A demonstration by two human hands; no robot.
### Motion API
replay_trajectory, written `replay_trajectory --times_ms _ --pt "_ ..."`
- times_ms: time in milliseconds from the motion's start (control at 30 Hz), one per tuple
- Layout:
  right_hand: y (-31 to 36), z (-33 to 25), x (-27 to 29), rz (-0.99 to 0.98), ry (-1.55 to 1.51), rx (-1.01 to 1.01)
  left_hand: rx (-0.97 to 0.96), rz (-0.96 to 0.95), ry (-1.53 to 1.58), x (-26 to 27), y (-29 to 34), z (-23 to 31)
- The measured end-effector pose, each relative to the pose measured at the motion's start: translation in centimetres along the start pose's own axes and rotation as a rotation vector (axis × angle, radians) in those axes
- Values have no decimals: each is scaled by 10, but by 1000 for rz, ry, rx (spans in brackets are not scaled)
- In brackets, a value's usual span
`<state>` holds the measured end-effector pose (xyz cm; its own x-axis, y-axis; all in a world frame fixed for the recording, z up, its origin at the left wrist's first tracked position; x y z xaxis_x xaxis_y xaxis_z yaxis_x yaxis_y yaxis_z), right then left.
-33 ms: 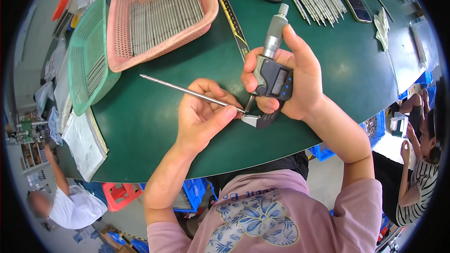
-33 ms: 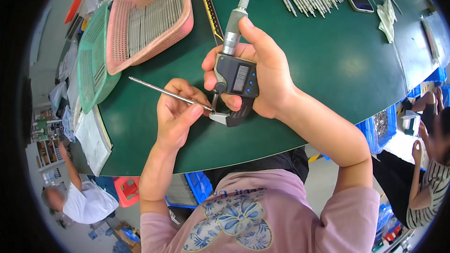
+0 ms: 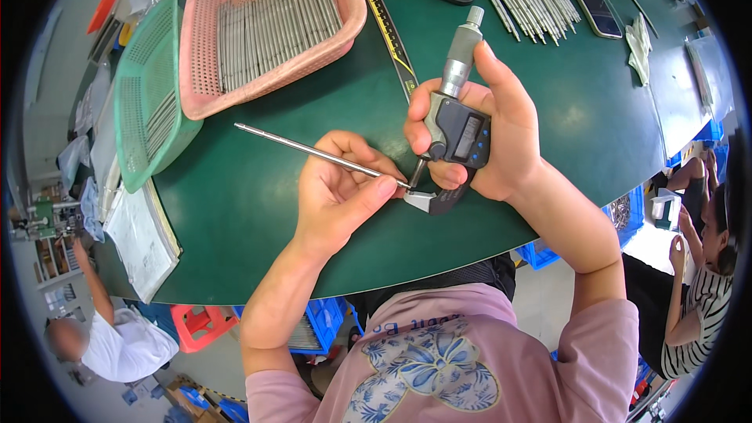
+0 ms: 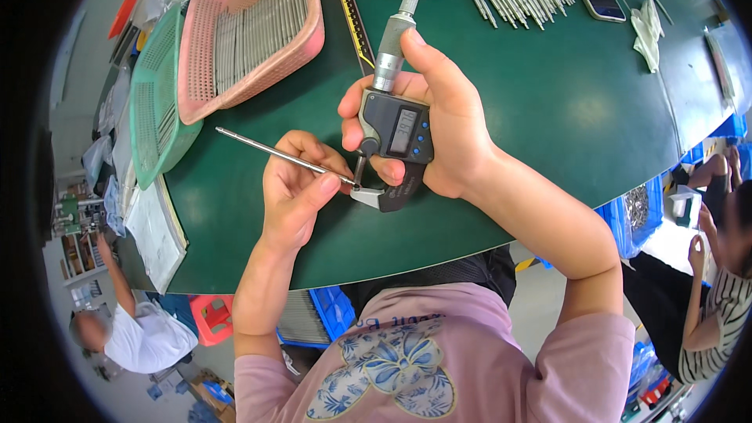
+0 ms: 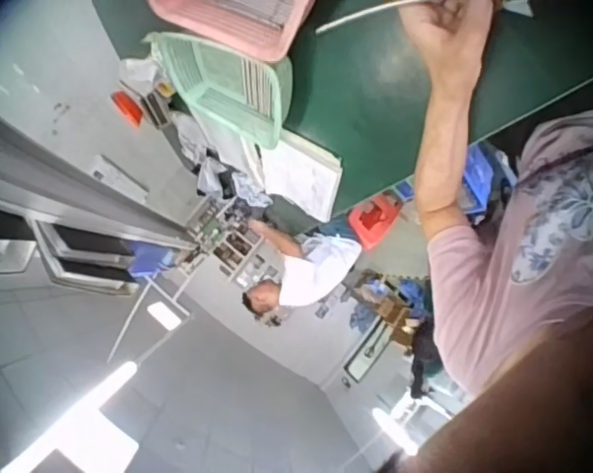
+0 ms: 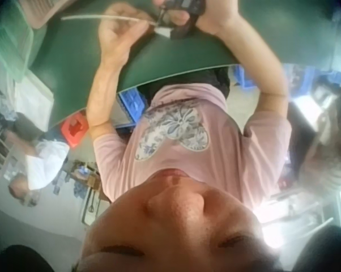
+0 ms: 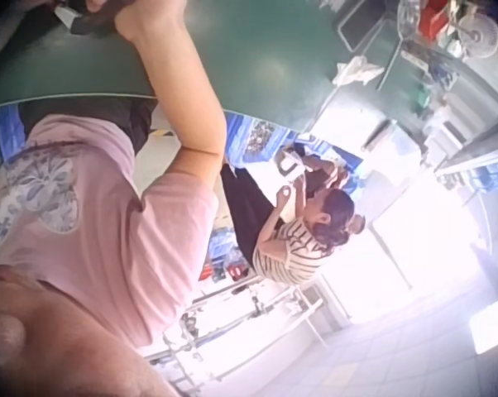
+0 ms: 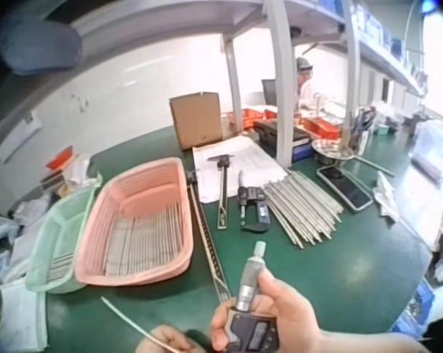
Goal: The person repeatedly picks up thin metal rods from a basket and measures their diameter using a digital caliper. After each measurement, the rod is placed into a blue bin on the floor. The process is repeated for multiple rods throughout the video.
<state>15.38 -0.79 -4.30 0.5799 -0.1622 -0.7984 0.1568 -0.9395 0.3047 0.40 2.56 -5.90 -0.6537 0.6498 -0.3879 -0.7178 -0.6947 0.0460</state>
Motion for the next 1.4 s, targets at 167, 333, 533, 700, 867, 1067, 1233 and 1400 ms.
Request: replay_trajectory --times_ms 167,333,533,700,867,1067,1233,1400 --pt "-1 2 1 -44 -59 -4 -5 -11 39 0 0 0" --pt "-1 3 1 -20 -91 -66 -26 -59 50 0 -1 1" --pt "-1 3 -1 -12 -77 -63 -23 -77 46 1 1 2" --pt "0 4 0 32 -40 -37 -18 -80 43 0 1 0" --pt "4 0 3 23 -54 -58 -13 -81 23 -3 -2 0" --pt "0 -1 -4 5 -28 -81 -13 -90 80 -1 -2 -1" --pt "5 3 -2 54 -48 -19 -45 -74 174 -1 0 -9" --pt "4 -1 -2 131 76 110 -168 -7 105 -1 -3 -15"
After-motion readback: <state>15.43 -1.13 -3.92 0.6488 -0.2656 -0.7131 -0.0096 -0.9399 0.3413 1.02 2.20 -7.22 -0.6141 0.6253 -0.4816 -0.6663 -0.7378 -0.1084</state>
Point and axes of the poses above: each hand's wrist, its own y-axis away from the middle knuckle, its own x-axis out of the back of the hand, z = x × y, the point moved 4 cm from there along -y, towards the middle knuckle, and after that the axes turned 4 degrees about -y, right-handed, at the moved point
